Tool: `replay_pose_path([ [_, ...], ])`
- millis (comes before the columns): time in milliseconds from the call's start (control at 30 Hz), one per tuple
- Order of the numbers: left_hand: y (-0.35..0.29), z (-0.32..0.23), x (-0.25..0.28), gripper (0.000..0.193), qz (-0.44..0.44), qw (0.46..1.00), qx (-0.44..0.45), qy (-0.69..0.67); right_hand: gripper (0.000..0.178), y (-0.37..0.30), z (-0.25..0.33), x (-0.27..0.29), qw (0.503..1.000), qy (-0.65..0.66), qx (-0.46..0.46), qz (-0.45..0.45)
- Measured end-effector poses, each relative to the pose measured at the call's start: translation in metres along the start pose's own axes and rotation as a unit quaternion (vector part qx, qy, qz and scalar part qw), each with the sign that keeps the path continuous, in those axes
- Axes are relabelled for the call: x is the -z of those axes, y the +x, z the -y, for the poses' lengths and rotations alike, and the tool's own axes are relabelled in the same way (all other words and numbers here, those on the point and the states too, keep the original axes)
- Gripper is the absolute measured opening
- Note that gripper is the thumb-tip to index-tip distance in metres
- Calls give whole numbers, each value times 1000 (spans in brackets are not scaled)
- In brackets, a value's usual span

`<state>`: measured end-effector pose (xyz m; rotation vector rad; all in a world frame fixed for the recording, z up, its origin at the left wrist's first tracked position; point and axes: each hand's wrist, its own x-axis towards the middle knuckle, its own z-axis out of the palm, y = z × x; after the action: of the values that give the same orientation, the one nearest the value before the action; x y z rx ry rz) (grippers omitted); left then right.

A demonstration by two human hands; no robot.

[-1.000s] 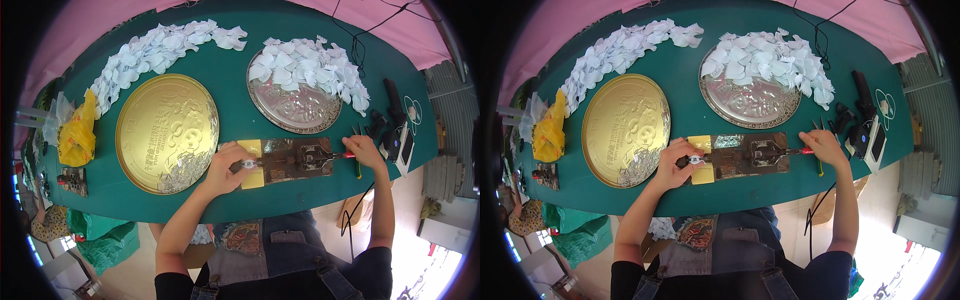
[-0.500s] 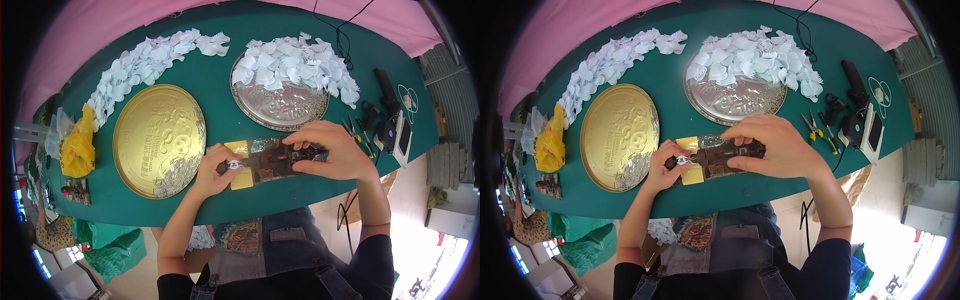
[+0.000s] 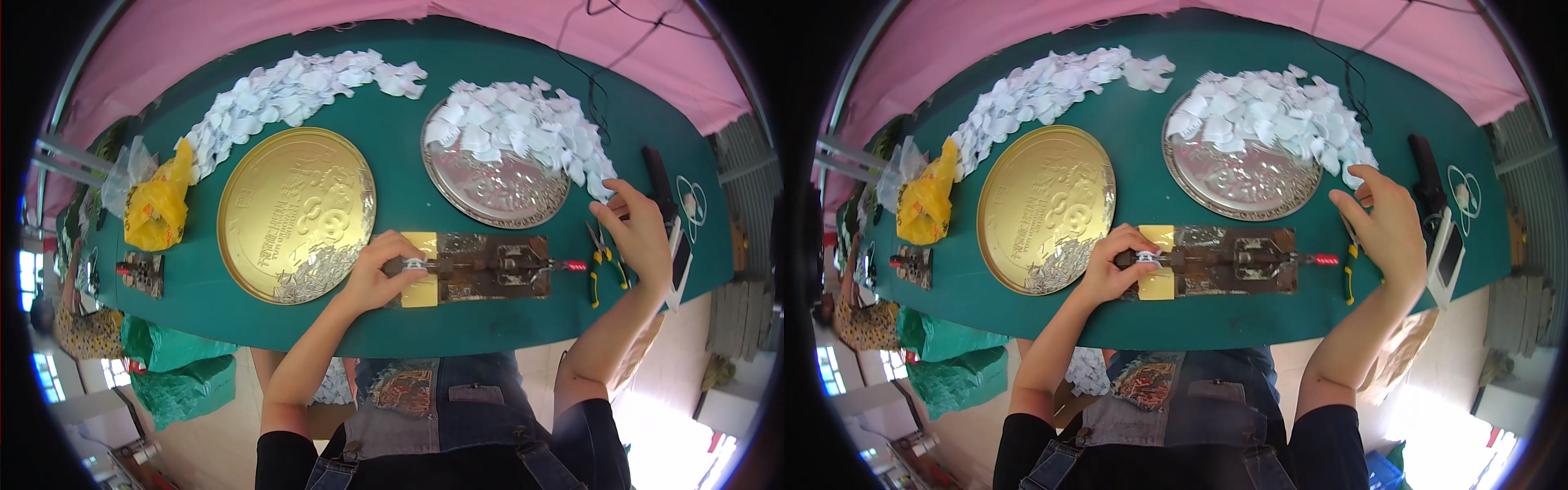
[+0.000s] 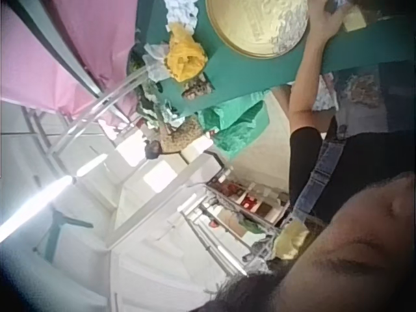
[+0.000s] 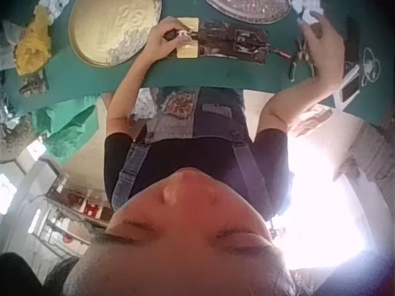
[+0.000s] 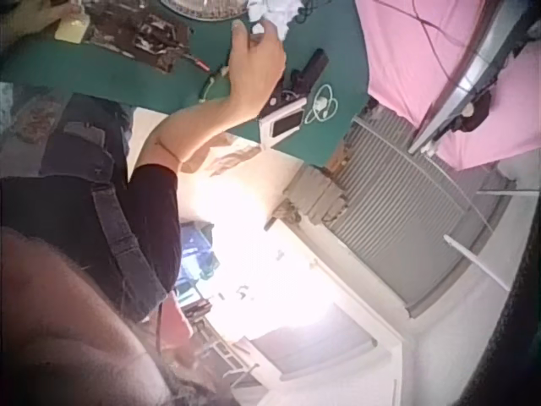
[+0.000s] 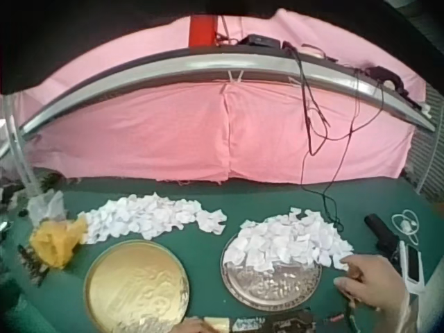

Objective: The person picks up a white plastic piece and a metal pin, places them into a metal jig, and presses a lever to join them. They repeat this process several times, occasionally dropping the finished items into a box.

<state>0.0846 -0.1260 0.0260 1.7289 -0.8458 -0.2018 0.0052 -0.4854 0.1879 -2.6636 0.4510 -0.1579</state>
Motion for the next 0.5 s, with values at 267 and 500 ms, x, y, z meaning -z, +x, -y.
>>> replay_pose_path([
  [267, -2, -57, 26, 17, -134, 990, -23, -43, 44, -14, 17, -52, 969, 170, 159, 80],
  [500, -167, -128, 123, 34, -108, 928, 263, 241, 44, -23, -14, -70, 977, 166, 81, 107],
])
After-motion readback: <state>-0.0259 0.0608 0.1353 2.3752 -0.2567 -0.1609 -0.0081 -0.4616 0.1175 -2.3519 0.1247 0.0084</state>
